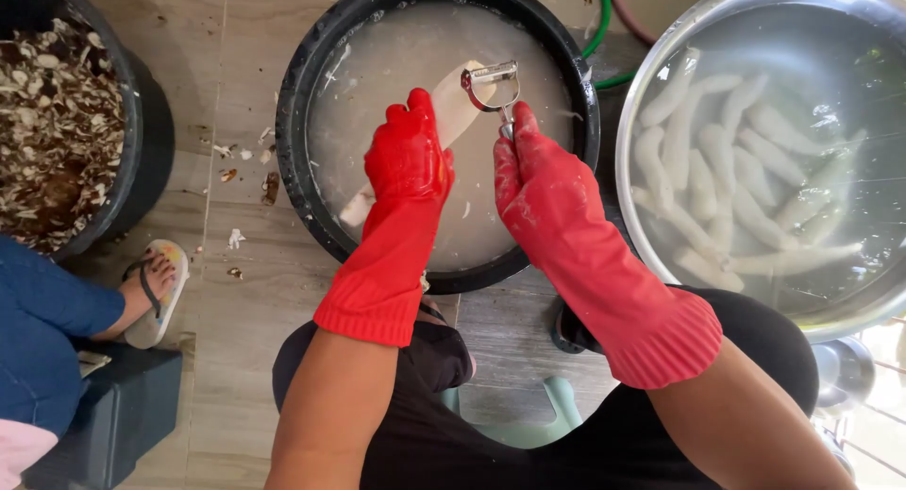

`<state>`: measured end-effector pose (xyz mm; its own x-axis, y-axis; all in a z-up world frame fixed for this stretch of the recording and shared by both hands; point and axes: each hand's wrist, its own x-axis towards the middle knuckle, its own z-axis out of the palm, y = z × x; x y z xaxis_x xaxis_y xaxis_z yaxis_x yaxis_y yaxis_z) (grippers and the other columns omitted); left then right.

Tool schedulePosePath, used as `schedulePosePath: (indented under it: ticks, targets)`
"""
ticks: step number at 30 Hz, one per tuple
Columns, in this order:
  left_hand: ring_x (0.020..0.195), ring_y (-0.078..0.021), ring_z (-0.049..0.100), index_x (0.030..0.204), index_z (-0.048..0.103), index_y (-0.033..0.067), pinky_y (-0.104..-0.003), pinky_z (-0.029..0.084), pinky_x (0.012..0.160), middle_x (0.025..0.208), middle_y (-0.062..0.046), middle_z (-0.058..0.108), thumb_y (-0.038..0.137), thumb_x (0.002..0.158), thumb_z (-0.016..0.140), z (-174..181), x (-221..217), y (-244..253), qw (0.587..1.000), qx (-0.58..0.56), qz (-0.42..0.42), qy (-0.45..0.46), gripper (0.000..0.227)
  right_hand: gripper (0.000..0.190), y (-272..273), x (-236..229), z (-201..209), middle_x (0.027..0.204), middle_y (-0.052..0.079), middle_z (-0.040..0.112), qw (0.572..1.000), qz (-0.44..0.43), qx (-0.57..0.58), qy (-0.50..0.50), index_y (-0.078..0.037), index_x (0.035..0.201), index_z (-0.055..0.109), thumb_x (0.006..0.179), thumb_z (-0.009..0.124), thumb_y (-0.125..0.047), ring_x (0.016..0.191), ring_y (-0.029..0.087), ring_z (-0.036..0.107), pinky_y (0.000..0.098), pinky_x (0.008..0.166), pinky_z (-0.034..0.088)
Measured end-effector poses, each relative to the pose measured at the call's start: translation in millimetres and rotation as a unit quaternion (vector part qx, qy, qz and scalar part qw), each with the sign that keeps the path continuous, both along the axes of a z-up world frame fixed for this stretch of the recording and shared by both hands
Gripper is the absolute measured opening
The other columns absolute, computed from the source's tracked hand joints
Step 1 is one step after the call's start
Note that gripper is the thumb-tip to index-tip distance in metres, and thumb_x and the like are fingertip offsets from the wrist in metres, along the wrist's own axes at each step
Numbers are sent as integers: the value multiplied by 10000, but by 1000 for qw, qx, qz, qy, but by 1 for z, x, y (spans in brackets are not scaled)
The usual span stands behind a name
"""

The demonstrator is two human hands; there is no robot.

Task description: Peeling the outer skin off white radishes using a handheld peeler over a basin of water.

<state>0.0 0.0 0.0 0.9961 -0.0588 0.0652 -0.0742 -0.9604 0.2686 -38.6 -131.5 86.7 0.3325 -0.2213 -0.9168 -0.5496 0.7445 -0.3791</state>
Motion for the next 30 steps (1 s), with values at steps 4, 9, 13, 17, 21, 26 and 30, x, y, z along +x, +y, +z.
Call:
schedulePosePath:
  ticks: [4,9,13,17,21,26,30]
  targets:
    - [938,-265,726,1358,518,117,-497,631,847,1061,-139,652,312,812,893,14,1,-15,997,23,29,61,690,423,2,1,-14,1211,62,752,1000,9,-1,-26,-140,1304,599,921,739,-250,1001,170,701,311,826,596]
    - [985,-289,729,1391,467,91,-542,630,844,1103,-162,638,363,840,878,18,-1,-15,993,31,49,103,739,437,1,4,-34,1252,72,735,997,32,-2,-66,-166,1353,594,943,715,-256,1044,155,679,313,904,576]
    - [1001,-307,729,1402,461,81,-558,630,845,1111,-172,641,333,848,871,22,0,-15,993,28,51,100,734,445,2,-4,-48,1272,77,727,995,47,-2,-89,-180,1378,592,954,703,-258,1066,147,668,313,943,565]
    - [1046,-353,706,1479,381,20,-630,599,845,1157,-196,611,322,863,864,2,5,-6,987,-9,61,145,839,459,9,-19,-62,1303,84,714,990,64,0,-123,-200,1415,590,971,685,-263,1099,135,651,314,1001,550]
    - [993,-329,721,1477,380,42,-592,620,820,1095,-163,612,318,864,864,14,12,-3,987,-33,86,131,828,473,6,-23,-77,1333,91,701,985,77,-1,-154,-220,1452,587,988,667,-268,1131,123,635,314,1059,534]
    - [1022,-296,715,1482,391,53,-569,620,852,1116,-156,606,336,902,826,28,6,-6,987,2,74,140,778,526,-17,-9,-39,1392,62,669,936,244,-176,-183,-296,1496,529,990,653,-363,1228,120,618,311,1113,509]
    - [1036,-310,718,1447,429,56,-576,612,884,1129,-170,619,323,912,816,39,-1,-17,990,-60,51,121,713,528,-19,-11,-7,1317,62,713,899,301,-249,-199,-325,1526,492,1016,630,-344,939,118,649,303,1051,578]
